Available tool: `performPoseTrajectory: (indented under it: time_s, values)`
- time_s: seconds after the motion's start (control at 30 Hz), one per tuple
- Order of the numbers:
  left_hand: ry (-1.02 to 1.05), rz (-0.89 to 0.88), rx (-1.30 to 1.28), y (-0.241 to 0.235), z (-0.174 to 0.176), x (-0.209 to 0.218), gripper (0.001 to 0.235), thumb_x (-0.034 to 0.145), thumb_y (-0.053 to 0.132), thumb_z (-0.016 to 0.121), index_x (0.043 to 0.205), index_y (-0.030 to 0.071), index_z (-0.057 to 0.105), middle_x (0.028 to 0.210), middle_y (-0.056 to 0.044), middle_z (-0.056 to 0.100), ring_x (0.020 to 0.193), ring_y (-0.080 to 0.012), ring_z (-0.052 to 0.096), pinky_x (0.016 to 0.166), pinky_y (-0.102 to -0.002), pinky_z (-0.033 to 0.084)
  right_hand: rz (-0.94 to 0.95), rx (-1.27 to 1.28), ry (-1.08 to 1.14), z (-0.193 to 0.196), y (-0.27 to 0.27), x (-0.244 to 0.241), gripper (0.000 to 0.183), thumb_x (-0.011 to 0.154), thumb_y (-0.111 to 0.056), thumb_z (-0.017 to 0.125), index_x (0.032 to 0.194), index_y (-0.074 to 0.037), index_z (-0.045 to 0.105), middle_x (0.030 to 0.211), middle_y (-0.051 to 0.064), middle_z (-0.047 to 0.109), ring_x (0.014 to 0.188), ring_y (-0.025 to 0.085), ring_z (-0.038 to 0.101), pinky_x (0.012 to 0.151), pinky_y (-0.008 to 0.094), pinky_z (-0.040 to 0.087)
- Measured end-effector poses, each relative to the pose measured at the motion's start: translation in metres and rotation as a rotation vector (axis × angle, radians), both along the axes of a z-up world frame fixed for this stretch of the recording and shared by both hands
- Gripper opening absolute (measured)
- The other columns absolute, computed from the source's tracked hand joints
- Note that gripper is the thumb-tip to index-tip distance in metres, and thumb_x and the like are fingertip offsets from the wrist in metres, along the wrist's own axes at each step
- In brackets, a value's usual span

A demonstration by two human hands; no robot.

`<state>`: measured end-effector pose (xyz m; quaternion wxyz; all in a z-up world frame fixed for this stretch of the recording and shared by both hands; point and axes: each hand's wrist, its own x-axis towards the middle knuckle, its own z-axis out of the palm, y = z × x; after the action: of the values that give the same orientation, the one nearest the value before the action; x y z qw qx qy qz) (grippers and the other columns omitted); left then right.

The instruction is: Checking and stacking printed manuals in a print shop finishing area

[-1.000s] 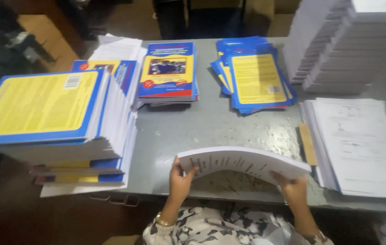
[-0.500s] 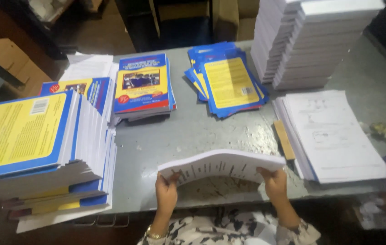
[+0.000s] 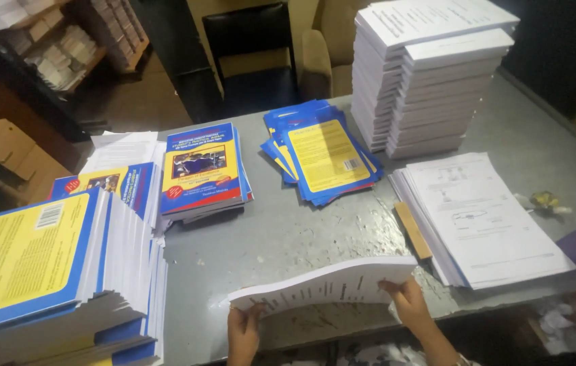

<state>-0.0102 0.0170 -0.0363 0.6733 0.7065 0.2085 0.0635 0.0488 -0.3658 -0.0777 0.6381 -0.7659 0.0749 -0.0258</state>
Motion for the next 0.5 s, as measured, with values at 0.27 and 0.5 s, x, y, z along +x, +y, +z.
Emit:
performPoseTrajectory:
  time_s: [0.27, 0.5]
  values:
    - [-0.497, -0.269, 0.085, -0.002, 0.031, -0.007, 0.025, 0.102, 0.024, 0.055, 0.116, 0.007, 0.065, 0.109, -0.008, 0.066, 0.107, -0.0216, 0.060, 0.094, -0.033, 0.044, 0.070, -0.005, 0.047, -0.001, -0.006, -0.003, 0.037, 0.089, -0.018, 0.068, 0.121, 0.000, 0.070, 0.113, 0.015, 0.076, 0.110, 0.032, 0.071, 0.094, 0.042, 0.058]
    - [-0.248, -0.101, 0.194, 0.020, -0.061, -0.011, 0.040, 0.100, 0.020, 0.056, 0.139, 0.013, 0.059, 0.130, -0.009, 0.066, 0.125, -0.0198, 0.059, 0.111, -0.032, 0.041, 0.199, -0.221, -0.023, -0.069, -0.057, 0.018, 0.029, 0.083, -0.015, 0.075, 0.108, -0.003, 0.083, 0.112, 0.012, 0.082, 0.107, 0.024, 0.073, 0.102, 0.038, 0.052]
